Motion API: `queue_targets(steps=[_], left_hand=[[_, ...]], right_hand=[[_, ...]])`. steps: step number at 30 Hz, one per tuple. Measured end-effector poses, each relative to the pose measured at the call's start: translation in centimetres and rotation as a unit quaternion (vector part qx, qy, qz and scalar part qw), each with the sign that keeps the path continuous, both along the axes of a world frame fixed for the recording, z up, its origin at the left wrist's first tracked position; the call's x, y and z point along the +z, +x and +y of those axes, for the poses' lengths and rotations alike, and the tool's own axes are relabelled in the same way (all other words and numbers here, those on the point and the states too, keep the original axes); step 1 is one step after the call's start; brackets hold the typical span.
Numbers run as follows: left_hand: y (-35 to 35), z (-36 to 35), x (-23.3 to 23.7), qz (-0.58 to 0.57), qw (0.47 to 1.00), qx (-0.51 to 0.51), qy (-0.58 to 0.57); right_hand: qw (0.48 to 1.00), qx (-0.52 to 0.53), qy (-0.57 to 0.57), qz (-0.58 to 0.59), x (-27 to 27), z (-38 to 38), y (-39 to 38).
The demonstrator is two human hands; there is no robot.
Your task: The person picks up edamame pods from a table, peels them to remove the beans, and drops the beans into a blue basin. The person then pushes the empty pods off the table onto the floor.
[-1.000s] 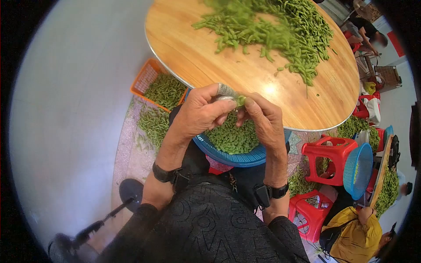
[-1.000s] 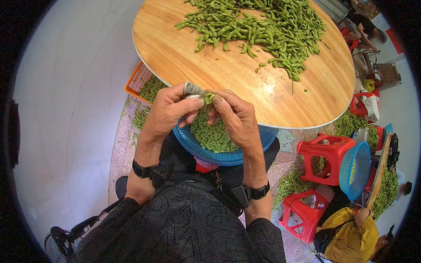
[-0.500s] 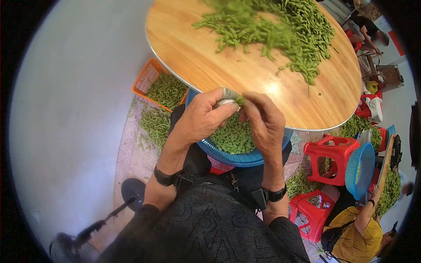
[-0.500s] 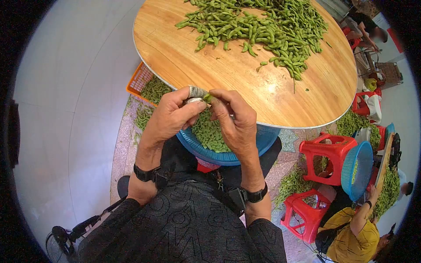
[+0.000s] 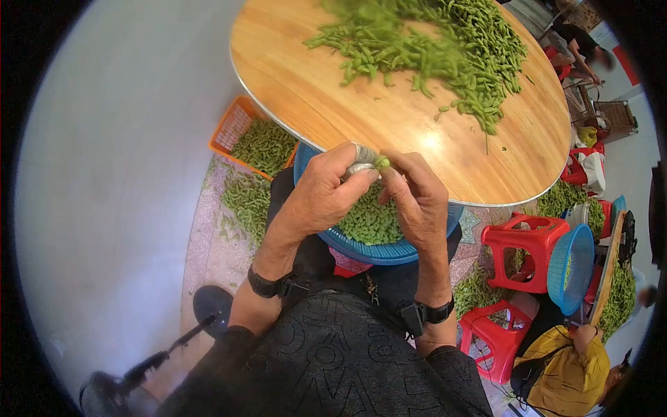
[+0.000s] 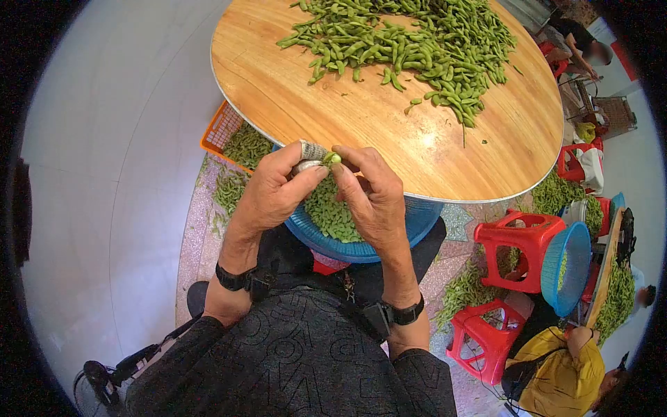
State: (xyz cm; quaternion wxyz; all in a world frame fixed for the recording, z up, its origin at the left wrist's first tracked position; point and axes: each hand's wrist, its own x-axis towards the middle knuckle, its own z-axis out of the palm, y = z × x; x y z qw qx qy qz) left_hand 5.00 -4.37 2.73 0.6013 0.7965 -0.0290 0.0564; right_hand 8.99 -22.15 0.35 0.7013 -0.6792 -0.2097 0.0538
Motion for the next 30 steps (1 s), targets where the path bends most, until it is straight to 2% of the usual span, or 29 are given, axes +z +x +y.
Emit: queue_targets(steps=[3,8,13,14,16,20,22,25,26,28,29,30], left_hand=[[0.0,-0.1,-0.2,-0.051,0.998,-0.004,0.039],[-0.6,0.2,-0.7,-0.052,0.996,-0.014,0.066],[-0.6,0.5,-0.7,-0.047,0.996,0.003,0.081],[-0.6,0.6,-0.7,-0.076,0.993,-0.006,0.086],[-0.6,0.6,-0.7,-0.105,0.99,-0.016,0.09],[-0.7,0.3,-0.7,-0.113,0.988,-0.028,0.098],[-0.8,0.3,-0.7,-0.112,0.989,-0.029,0.091],[-1.4,1.4,-0.4,-0.071,0.992,-0.045,0.097],[-1.7,1.9,-0.5,-0.062,0.995,-0.017,0.082],[-3.0,4.0,-0.6,-0.004,0.997,0.038,0.072],[-3.6,5.2,-1.4,0.011,0.996,0.079,0.037],[-4.3,6.8,-1.3,0.077,0.989,0.122,0.024]], right_hand=[[0.999,0.022,0.024,0.043,-0.4,-0.1,0.1],[0.994,0.019,0.032,0.101,-0.8,0.0,-0.1],[0.998,0.027,-0.052,-0.033,0.0,0.0,-0.7],[0.998,0.027,-0.052,-0.032,-0.2,0.0,-0.6],[0.997,0.068,-0.005,0.034,-0.5,-0.3,-0.2],[0.991,0.086,0.021,0.105,-0.4,-0.5,-0.2],[0.98,0.07,0.067,0.172,-0.5,-0.4,-0.3],[0.971,0.014,0.113,0.21,-0.3,-0.5,-0.3],[0.971,0.014,0.113,0.21,-0.2,-0.9,-0.4],[0.985,0.023,-0.025,0.168,0.1,-2.4,-0.6],[0.986,0.022,-0.026,0.165,-0.1,-3.0,-0.8],[0.983,0.022,-0.09,0.156,-0.6,-3.7,-1.1]])
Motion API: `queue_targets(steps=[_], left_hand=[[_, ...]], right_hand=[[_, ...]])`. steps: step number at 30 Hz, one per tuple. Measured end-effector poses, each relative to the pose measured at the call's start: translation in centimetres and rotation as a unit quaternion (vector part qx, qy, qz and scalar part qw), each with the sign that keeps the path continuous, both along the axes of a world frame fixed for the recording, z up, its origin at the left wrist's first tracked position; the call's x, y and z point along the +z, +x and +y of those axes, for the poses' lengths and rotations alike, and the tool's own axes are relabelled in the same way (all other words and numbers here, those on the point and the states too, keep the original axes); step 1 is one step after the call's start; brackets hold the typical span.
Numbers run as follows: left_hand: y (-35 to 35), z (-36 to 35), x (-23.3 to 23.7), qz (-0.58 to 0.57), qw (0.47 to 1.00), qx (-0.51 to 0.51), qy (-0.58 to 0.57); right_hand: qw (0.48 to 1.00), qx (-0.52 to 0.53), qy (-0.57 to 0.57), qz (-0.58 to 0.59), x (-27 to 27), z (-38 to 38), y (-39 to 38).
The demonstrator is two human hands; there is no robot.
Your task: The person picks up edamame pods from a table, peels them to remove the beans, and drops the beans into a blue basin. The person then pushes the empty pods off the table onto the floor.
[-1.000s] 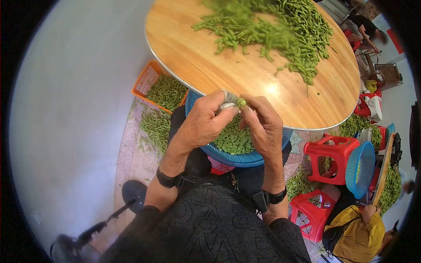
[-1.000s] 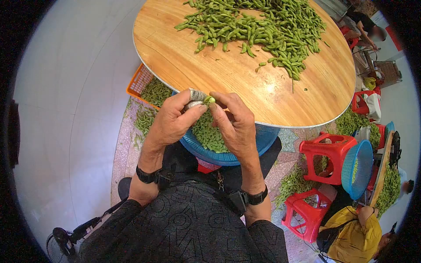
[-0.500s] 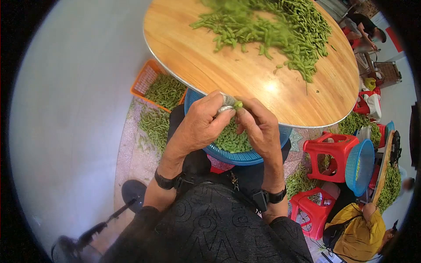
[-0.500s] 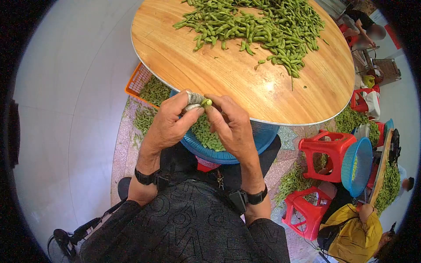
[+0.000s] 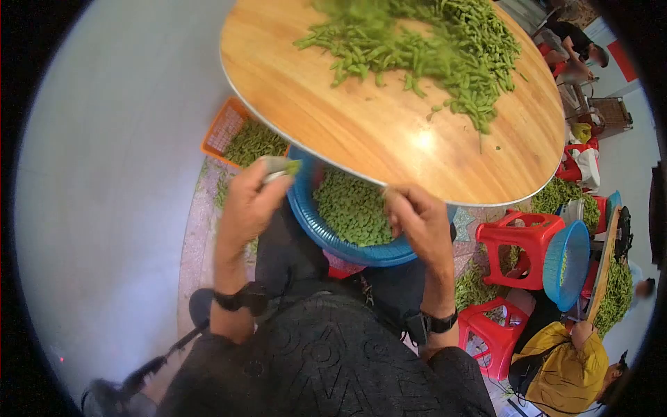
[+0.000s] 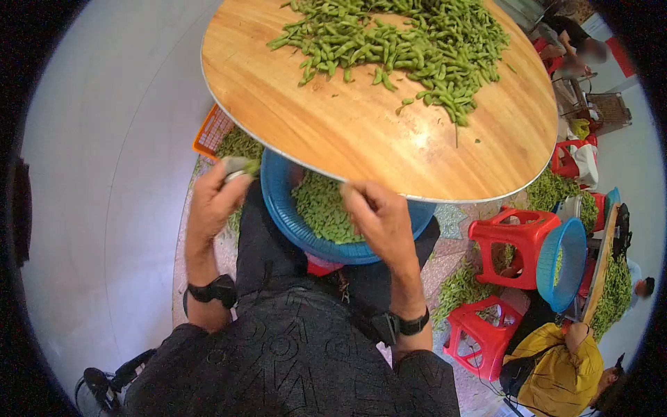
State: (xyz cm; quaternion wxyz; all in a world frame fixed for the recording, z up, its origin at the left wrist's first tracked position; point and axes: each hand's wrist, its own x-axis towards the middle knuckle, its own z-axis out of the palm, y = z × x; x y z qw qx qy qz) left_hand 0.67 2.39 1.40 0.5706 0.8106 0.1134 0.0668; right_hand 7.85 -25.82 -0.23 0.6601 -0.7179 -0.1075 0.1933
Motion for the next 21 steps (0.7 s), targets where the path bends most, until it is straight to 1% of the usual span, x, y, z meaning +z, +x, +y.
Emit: queue_targets(steps=[1,2,3,4,5,6,7,8,9,10,11,13,14,16,17,18,19,20,21], left_hand=[[-0.6,1.5,-0.3,0.036,0.999,0.04,-0.003],[-1.1,3.2,-1.4,0.043,0.996,0.075,-0.014],[-1.6,5.6,-3.3,0.062,0.995,0.079,0.003],[-2.1,7.9,-5.3,0.082,0.993,0.085,0.021],[-2.5,9.4,-7.0,0.076,0.993,0.085,0.017],[-2.8,10.6,-8.4,0.087,0.989,0.114,0.031],[-3.1,11.5,-9.8,0.099,0.984,0.142,0.046],[-3.4,12.2,-11.2,0.096,0.984,0.142,0.043],[-3.7,12.8,-12.4,0.093,0.981,0.166,0.037],[-3.8,13.0,-13.1,0.09,0.977,0.19,0.031],[-3.9,13.2,-13.7,0.087,0.977,0.191,0.028],[-4.0,13.3,-14.4,0.103,0.972,0.201,0.063],[-4.0,13.7,-15.2,0.1,0.972,0.202,0.06],[-3.8,14.3,-17.1,0.068,0.974,0.179,0.117],[-3.5,14.0,-16.8,0.065,0.975,0.18,0.114],[-3.1,13.4,-16.0,0.076,0.976,0.186,0.08],[-2.9,13.0,-15.4,0.089,0.976,0.191,0.046],[-2.8,12.7,-15.2,0.086,0.976,0.193,0.044],[-2.7,12.6,-15.1,0.079,0.976,0.2,0.023]], right_hand=[[0.998,0.01,-0.064,-0.013,-0.5,-0.8,-0.2],[0.997,0.011,-0.074,-0.036,-1.4,-1.5,-0.3],[0.995,0.011,-0.085,-0.051,-1.9,-2.0,-0.4],[0.991,0.01,-0.097,-0.093,-2.4,-2.6,-0.5],[0.985,0.009,-0.107,-0.133,-2.7,-2.9,-0.4],[0.98,0.024,-0.145,-0.134,-1.9,-3.2,-0.1],[0.979,0.023,-0.147,-0.138,-0.7,-3.3,0.3],[0.985,0.017,-0.147,-0.092,0.5,-3.2,0.6],[0.988,0.01,-0.146,-0.046,1.1,-3.2,1.1],[0.989,-0.018,-0.134,-0.065,1.3,-3.1,2.0],[0.988,-0.018,-0.136,-0.069,1.5,-3.0,3.4],[0.97,-0.072,-0.155,-0.173,1.7,-2.5,7.6],[0.963,-0.097,-0.16,-0.192,1.6,-2.0,10.0],[0.946,-0.138,-0.168,-0.239,1.1,-0.7,15.0],[0.936,-0.153,-0.17,-0.267,0.9,-0.1,17.2],[0.935,-0.152,-0.171,-0.271,1.0,0.7,18.8],[0.921,-0.156,-0.205,-0.292,1.1,1.7,20.1],[0.906,-0.16,-0.238,-0.312,1.1,2.4,21.1],[0.905,-0.159,-0.239,-0.314,0.7,2.8,22.2]])
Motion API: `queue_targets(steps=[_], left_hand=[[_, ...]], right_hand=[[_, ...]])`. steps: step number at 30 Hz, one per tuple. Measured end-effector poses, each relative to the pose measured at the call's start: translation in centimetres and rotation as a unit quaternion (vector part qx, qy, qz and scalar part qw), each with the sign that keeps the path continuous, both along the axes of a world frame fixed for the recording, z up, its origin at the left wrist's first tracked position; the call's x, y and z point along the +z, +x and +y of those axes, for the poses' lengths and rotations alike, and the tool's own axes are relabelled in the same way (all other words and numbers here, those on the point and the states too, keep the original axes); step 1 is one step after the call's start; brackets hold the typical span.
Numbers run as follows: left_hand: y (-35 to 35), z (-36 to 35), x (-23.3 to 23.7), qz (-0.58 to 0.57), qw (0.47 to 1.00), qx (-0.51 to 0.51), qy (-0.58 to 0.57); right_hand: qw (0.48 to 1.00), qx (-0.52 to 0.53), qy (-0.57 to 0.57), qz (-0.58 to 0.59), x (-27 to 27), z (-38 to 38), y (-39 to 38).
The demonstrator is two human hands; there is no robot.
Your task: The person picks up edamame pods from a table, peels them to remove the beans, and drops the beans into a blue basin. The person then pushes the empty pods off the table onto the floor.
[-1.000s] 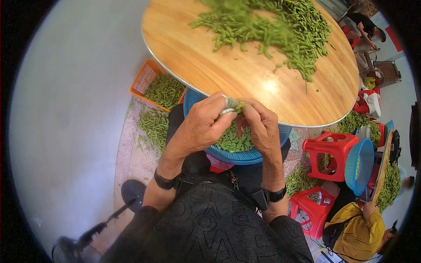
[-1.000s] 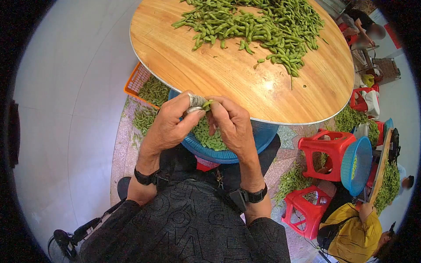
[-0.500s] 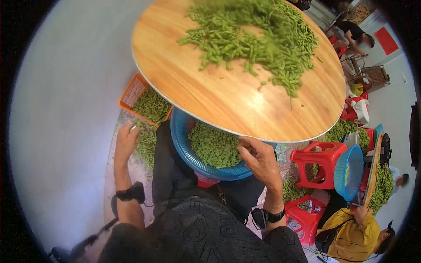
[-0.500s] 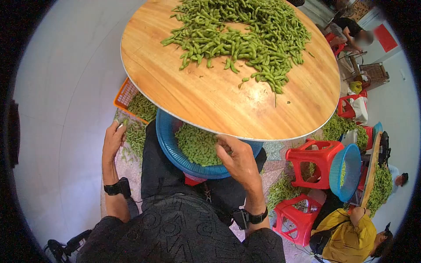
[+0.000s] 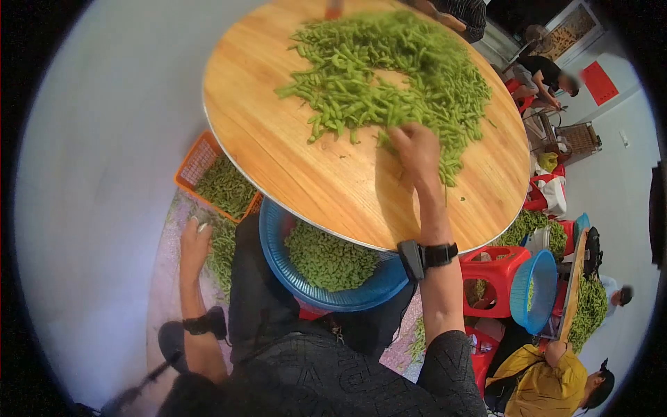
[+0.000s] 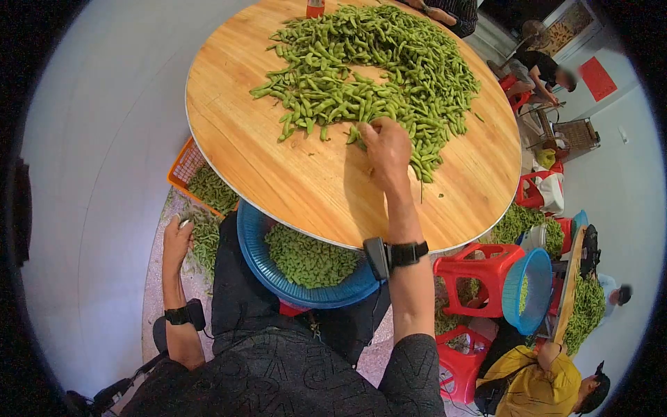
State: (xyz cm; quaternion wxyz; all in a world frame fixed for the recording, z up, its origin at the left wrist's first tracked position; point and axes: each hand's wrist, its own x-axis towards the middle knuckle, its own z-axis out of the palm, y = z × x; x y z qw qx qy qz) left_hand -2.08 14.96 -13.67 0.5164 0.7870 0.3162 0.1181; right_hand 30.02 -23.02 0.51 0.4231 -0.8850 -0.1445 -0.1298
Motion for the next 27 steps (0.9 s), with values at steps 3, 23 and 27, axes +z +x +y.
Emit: queue_targets(steps=[3,23,27], left_hand=[[0.0,-0.5,1.0,-0.008,1.0,0.009,-0.029],[9.5,-16.3,14.6,-0.14,0.929,-0.218,-0.265],[11.7,-19.2,14.8,-0.129,0.912,-0.256,-0.294]], right_hand=[[0.991,-0.029,-0.131,0.006,-1.3,0.6,1.7],[0.989,0.071,0.119,0.06,-1.7,-1.8,-9.0],[0.979,0.112,0.163,0.042,-1.6,0.0,-13.6]])
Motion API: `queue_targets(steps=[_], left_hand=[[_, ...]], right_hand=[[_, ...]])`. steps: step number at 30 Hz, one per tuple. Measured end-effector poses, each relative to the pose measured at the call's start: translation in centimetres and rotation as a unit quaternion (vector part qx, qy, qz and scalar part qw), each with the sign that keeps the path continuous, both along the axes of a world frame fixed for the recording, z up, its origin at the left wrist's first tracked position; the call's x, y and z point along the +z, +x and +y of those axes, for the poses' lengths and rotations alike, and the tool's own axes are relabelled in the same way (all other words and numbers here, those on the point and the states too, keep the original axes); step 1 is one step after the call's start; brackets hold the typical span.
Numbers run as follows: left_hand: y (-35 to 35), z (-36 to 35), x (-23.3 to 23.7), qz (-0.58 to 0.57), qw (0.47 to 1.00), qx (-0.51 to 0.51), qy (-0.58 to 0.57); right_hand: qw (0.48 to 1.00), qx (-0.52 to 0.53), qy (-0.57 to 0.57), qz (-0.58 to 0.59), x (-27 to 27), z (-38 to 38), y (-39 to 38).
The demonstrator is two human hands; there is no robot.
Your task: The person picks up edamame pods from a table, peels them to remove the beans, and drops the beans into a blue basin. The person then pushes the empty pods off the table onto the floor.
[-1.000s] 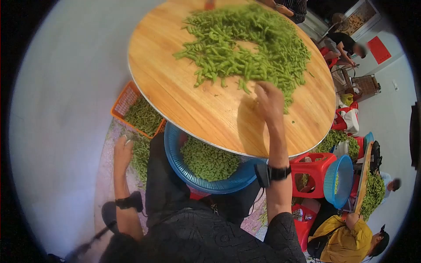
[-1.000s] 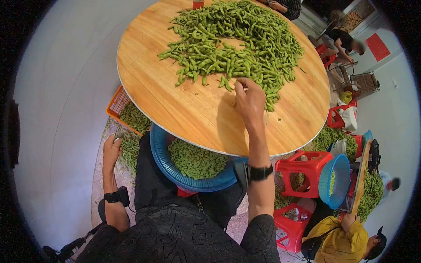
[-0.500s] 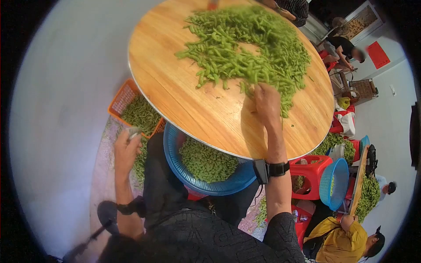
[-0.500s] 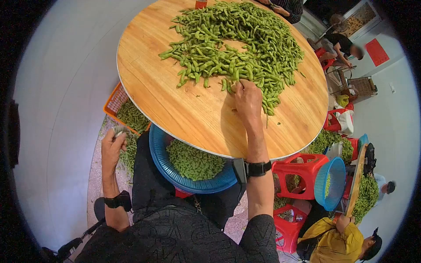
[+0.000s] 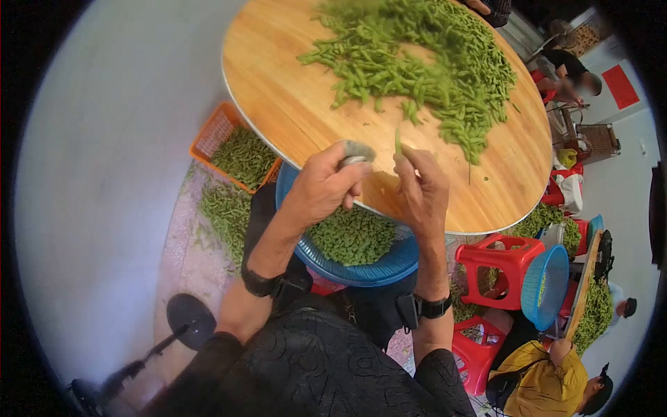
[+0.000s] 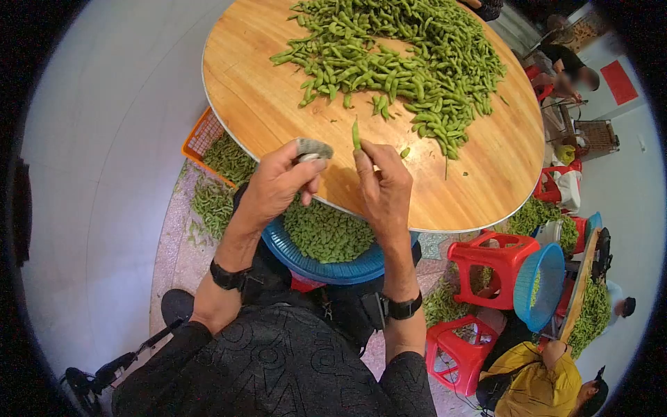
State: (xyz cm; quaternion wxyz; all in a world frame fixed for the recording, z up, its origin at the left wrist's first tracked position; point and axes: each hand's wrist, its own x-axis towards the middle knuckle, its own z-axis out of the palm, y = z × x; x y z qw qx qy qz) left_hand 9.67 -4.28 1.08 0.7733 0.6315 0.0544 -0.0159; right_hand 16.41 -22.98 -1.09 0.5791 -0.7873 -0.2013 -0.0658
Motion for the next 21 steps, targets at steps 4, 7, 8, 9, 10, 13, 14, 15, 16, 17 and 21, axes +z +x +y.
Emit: queue_targets(steps=[4,7,8,9,10,13,14,15,16,17,21], left_hand=[[0.7,-0.9,-0.7,-0.011,0.998,-0.045,-0.032],[0.5,-1.1,-0.5,-0.007,0.999,-0.036,-0.032],[0.5,-1.2,-0.5,-0.004,0.999,-0.037,-0.03],[0.5,-1.3,-0.6,-0.008,0.999,-0.03,-0.03],[0.4,-1.3,-0.6,-0.012,0.999,-0.023,-0.029],[0.2,-1.4,-0.3,-0.001,1.0,-0.023,-0.017],[0.2,-1.4,-0.4,0.0,1.0,-0.025,-0.015],[0.2,-1.4,-0.4,-0.002,1.0,-0.023,-0.019],[0.1,-1.5,-0.4,-0.005,1.0,-0.022,-0.022],[0.1,-1.5,-0.4,-0.004,0.999,-0.024,-0.02],[0.1,-1.6,-0.1,-0.003,1.0,-0.019,-0.005]], right_hand=[[1.0,0.001,-0.012,-0.024,1.4,1.0,-2.8],[0.996,-0.008,-0.042,-0.08,1.0,0.9,-3.1],[0.994,-0.006,-0.05,-0.098,1.1,1.0,-3.2],[0.992,-0.003,-0.058,-0.115,1.2,1.0,-3.3],[0.992,-0.004,-0.056,-0.113,1.3,1.0,-3.4],[0.989,0.0,-0.064,-0.13,1.3,0.8,-3.6],[0.991,0.004,-0.066,-0.117,1.4,0.8,-3.7],[0.992,0.008,-0.067,-0.104,1.5,0.7,-3.9],[0.993,0.006,-0.065,-0.103,1.4,0.6,-3.8],[0.991,0.006,-0.069,-0.113,1.3,0.5,-3.8],[0.987,0.004,-0.075,-0.14,1.4,0.5,-4.0]])
